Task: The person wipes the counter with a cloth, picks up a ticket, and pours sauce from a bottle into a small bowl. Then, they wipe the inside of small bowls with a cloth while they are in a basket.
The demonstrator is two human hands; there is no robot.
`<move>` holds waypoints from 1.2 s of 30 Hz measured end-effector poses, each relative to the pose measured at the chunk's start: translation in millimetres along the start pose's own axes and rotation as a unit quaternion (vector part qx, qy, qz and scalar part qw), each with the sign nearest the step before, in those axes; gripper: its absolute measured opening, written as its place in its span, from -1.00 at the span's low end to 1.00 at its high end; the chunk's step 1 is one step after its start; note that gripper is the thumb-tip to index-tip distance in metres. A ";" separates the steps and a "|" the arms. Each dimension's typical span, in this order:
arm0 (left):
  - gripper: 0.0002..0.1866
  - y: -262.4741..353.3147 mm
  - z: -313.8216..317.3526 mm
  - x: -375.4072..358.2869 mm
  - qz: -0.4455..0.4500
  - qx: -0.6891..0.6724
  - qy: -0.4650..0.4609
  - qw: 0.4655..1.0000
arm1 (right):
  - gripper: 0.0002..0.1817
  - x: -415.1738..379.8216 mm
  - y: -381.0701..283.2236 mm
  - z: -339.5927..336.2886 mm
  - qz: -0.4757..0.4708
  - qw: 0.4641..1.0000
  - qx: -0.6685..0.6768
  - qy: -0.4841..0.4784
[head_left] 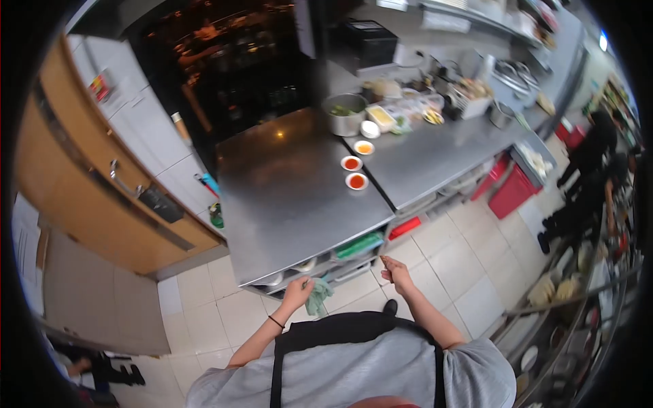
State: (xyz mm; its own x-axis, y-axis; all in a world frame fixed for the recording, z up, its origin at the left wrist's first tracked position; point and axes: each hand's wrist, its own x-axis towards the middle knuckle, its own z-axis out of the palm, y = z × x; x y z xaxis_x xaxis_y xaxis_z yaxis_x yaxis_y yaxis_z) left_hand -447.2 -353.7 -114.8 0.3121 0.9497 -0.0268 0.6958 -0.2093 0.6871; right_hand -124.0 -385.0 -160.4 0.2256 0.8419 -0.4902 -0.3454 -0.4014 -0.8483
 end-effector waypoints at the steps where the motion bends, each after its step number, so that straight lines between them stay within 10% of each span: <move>1: -0.77 17.0 9.3 9.9 -0.019 -0.099 -0.045 0.994 | -0.62 -3.5 -2.0 -22.2 0.014 0.999 0.037 0.010; 8: -0.88 166.9 95.2 102.6 -0.067 -0.405 -0.226 0.883 | -0.70 -42.2 -15.8 -189.8 0.041 0.971 0.223 0.071; 16: -0.91 321.8 119.3 293.0 -0.004 -0.490 -0.073 0.869 | -0.70 -55.6 -55.6 -337.6 0.020 0.955 0.278 0.098; 19: -0.66 330.4 123.1 367.9 -0.021 -0.423 -0.006 0.906 | -0.69 -45.7 -88.1 -356.9 -0.014 0.946 0.313 0.083; 22: -0.37 338.2 158.8 394.5 0.038 -0.069 0.207 0.975 | -0.68 -34.3 -126.6 -367.0 -0.071 0.923 0.377 0.022; 28: -0.56 427.2 259.8 296.5 0.072 -0.237 -0.221 0.943 | -0.67 -6.6 -192.3 -368.7 -0.100 0.871 0.479 -0.035; 36: -0.69 485.8 327.8 312.2 0.034 -0.405 -0.357 0.841 | -0.65 51.5 -241.4 -371.9 -0.104 0.910 0.397 -0.062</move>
State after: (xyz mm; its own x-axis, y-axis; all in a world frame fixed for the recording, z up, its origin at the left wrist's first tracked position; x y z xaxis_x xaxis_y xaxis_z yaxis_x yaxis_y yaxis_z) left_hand 200.3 -235.2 -27.3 0.8433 0.5000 -0.1973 0.0813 0.2441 0.9663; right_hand 309.8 -378.9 -55.3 0.2735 0.9240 -0.2671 -0.8676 0.1171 -0.4834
